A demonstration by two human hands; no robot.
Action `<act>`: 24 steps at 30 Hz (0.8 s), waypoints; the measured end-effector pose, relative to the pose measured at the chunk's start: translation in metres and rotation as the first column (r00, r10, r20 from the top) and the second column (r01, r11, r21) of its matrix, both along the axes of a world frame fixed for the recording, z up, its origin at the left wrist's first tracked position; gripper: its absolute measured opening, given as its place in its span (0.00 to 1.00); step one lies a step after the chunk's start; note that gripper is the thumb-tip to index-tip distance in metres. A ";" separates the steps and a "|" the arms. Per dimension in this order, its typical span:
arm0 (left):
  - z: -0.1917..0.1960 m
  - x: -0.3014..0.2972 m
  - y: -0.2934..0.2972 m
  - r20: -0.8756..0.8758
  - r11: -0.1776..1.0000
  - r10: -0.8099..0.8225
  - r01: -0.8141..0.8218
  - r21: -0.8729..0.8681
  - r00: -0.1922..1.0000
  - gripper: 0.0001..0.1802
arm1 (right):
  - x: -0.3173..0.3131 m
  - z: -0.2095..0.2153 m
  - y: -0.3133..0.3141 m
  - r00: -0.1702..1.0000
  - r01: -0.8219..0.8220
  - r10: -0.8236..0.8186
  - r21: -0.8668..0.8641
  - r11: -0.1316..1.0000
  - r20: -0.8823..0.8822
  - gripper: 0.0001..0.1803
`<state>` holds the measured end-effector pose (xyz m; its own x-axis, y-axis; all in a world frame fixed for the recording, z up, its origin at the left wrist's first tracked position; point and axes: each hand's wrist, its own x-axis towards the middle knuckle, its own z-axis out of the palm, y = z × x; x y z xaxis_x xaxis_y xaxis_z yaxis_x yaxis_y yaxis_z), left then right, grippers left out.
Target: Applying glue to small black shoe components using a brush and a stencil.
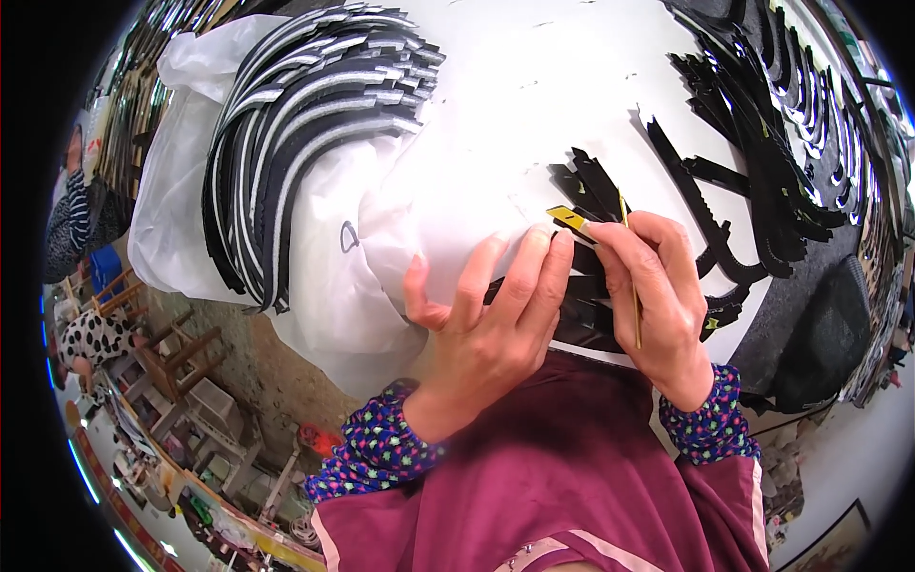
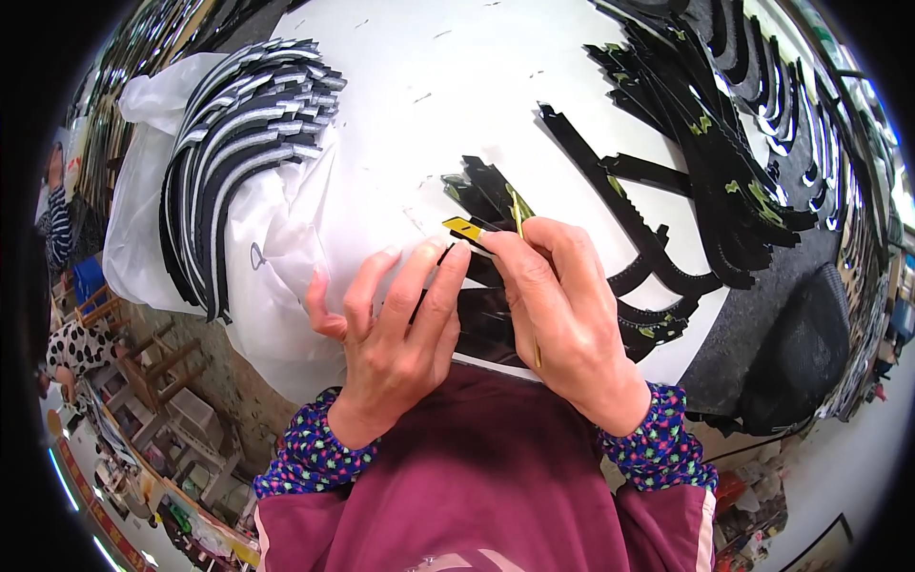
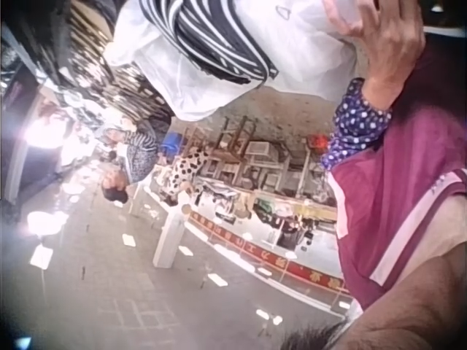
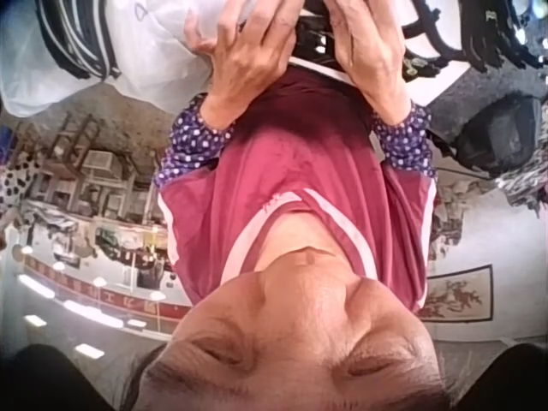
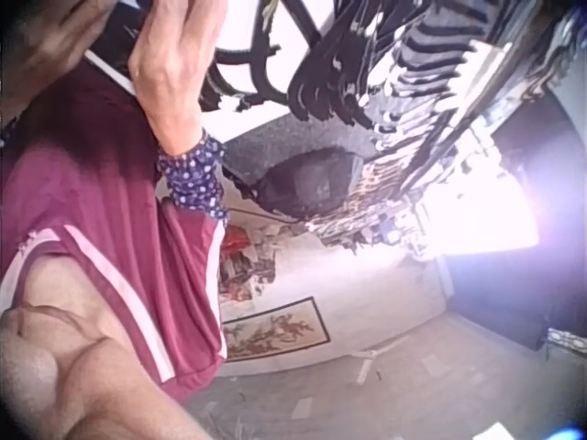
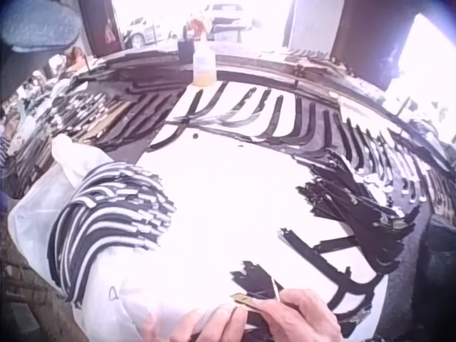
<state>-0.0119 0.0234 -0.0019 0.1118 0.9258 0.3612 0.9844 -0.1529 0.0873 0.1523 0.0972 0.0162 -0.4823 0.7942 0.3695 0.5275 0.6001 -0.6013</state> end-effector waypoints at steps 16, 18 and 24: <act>-0.001 0.001 0.002 -0.012 0.999 -0.020 0.019 -0.026 1.000 0.15 | -0.003 -0.002 0.003 1.000 0.024 -0.024 0.036 0.999 -0.002 0.22; -0.001 0.001 0.002 -0.003 0.999 -0.017 0.017 -0.029 1.000 0.14 | -0.003 -0.001 0.003 1.000 0.023 -0.023 0.039 0.999 0.001 0.22; -0.002 0.002 0.002 0.016 1.000 -0.006 0.006 -0.027 1.000 0.13 | -0.004 0.001 0.001 0.999 0.032 -0.032 -0.022 0.999 -0.003 0.23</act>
<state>-0.0099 0.0256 -0.0039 0.1117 0.9345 0.3380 0.9820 -0.1560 0.1067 0.1481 0.0986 0.0174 -0.4555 0.8173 0.3528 0.5444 0.5693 -0.6160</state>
